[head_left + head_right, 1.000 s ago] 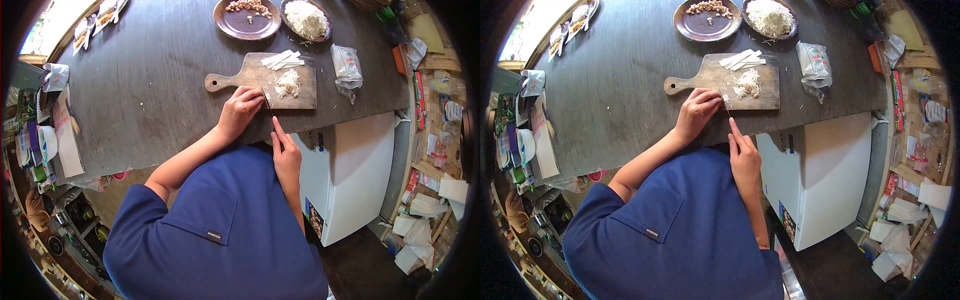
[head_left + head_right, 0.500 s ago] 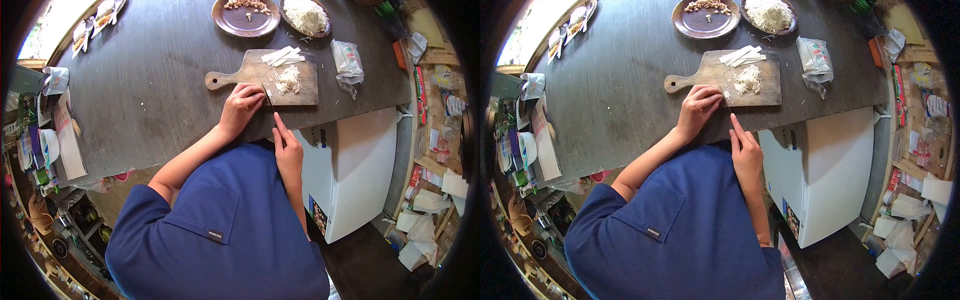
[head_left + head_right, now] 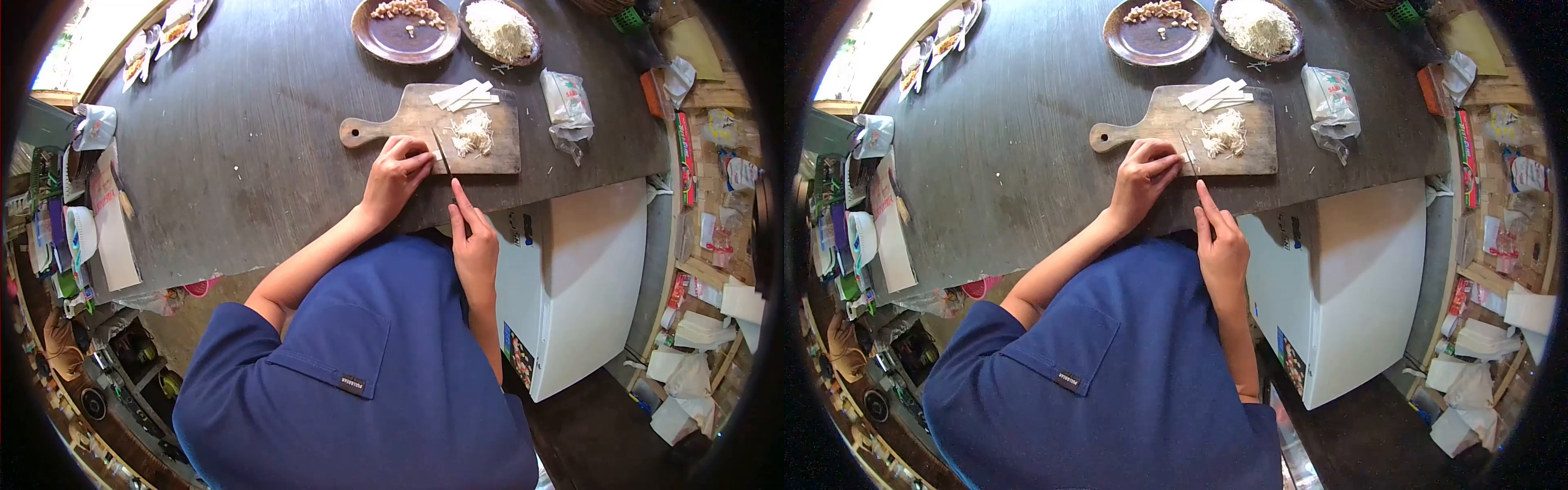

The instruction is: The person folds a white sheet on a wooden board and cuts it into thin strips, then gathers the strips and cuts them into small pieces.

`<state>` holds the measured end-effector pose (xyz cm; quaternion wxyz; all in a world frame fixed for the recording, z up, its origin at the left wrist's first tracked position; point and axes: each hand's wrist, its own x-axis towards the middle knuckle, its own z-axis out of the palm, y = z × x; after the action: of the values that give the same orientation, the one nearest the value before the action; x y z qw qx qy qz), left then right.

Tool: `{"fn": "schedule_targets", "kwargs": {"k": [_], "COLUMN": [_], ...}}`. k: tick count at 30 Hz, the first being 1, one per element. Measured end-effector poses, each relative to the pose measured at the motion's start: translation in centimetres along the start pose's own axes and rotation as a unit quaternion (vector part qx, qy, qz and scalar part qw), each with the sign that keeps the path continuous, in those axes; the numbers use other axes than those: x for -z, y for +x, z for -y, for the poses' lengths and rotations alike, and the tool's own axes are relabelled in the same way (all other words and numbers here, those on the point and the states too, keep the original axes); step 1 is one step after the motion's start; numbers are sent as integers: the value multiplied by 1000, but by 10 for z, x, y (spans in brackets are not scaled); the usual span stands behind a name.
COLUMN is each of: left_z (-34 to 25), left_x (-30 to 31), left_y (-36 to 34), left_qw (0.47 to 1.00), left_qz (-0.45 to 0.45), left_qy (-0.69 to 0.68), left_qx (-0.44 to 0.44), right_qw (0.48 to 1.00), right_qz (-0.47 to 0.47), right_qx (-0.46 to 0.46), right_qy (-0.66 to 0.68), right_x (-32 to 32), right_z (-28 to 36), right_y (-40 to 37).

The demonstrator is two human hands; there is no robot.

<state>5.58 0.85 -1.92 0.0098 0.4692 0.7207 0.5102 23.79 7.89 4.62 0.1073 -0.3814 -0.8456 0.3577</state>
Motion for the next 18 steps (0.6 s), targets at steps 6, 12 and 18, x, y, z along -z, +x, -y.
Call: {"fn": "schedule_targets", "kwargs": {"k": [6,12,18], "left_z": [-1,-1,1], "left_x": [1,0,-3], "left_y": [2,1,0], "left_qw": [1000,1000,1000], "left_qz": [7,12,-4], "left_qy": [17,15,6], "left_qx": [-3,2,1], "right_qw": [999,998,1000], "right_qz": [-7,-14,5], "right_qx": [-2,36,2], "right_qy": [41,39,-16], "right_x": [-15,-16,6], "right_z": [-14,-5,4], "right_y": [-2,18,-7]}}
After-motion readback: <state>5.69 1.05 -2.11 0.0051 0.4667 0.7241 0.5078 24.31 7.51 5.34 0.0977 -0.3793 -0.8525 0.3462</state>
